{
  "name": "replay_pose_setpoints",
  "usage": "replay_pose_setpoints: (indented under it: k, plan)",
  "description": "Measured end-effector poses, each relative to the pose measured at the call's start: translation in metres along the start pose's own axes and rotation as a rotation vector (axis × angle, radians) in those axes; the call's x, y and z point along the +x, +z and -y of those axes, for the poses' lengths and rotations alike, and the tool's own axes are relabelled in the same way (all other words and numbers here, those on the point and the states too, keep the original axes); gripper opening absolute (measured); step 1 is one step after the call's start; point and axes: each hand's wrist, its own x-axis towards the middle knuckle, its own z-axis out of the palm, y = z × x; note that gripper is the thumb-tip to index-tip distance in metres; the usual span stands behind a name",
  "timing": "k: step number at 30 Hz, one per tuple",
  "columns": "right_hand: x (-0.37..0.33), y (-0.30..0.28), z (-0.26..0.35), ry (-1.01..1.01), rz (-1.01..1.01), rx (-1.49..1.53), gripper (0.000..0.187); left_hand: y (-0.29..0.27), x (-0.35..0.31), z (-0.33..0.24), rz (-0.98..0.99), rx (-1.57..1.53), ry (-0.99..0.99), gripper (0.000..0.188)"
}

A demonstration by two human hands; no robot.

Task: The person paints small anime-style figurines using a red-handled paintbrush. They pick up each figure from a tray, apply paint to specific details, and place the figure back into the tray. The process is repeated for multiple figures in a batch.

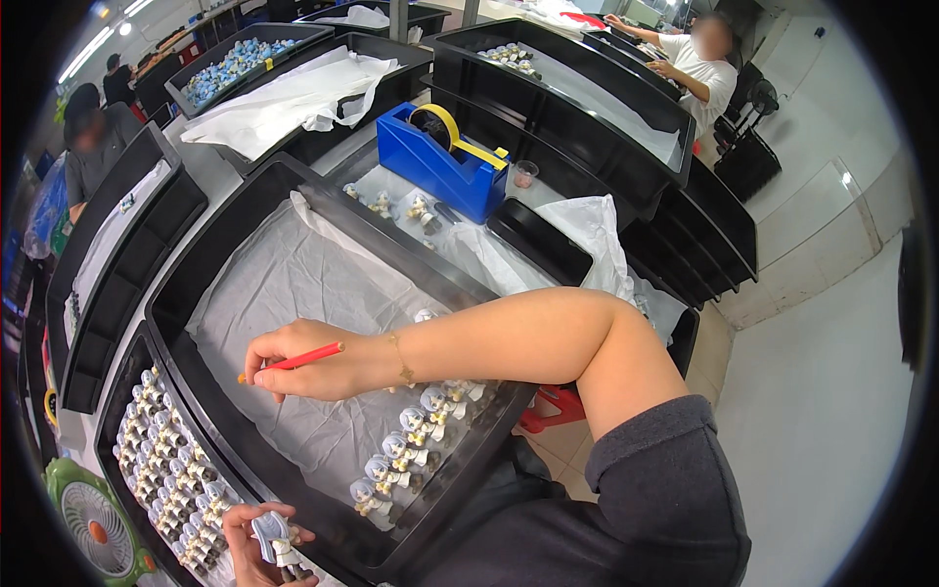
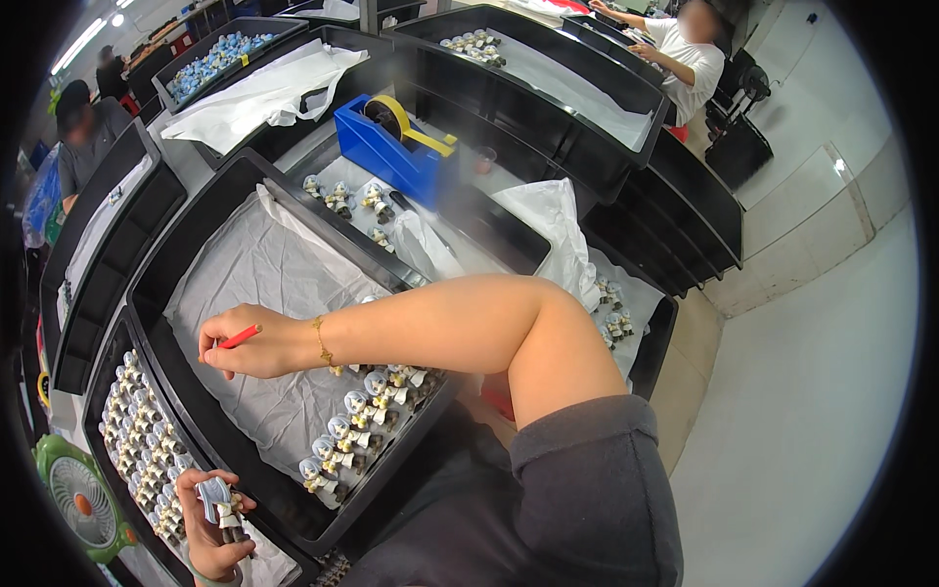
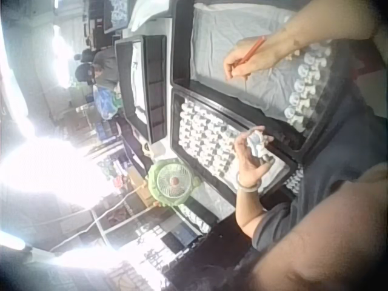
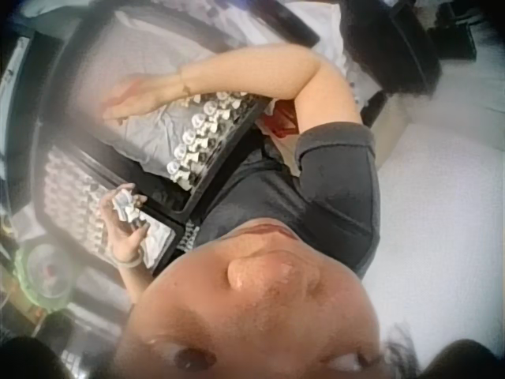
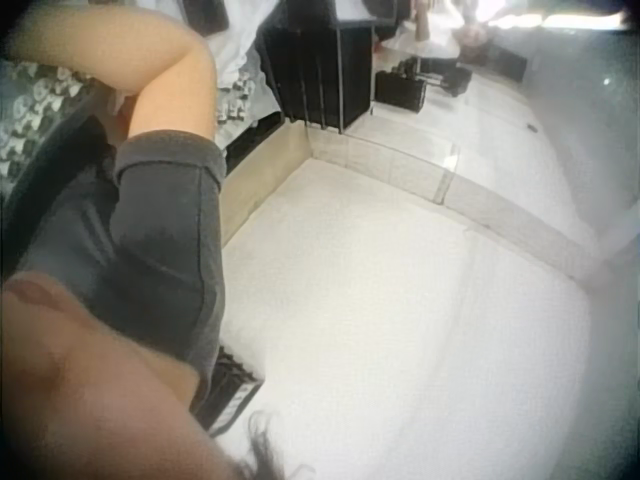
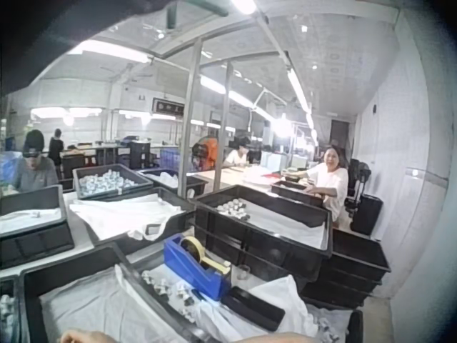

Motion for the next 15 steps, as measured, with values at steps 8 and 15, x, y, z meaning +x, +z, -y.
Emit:
replay_pose_setpoints:
  k: [8,15]
  plan:
    - [-0.002,0.001,-0.002,-0.019,0.001,0.011,0.023,0.001,-0.001,0.001,-0.003,-0.009,0.005,0.084]
    - [0.005,-0.022,0.036,0.023,-0.111,0.296,0.033,-0.006,-0.001,0.002,0.053,-0.056,0.059,0.084]
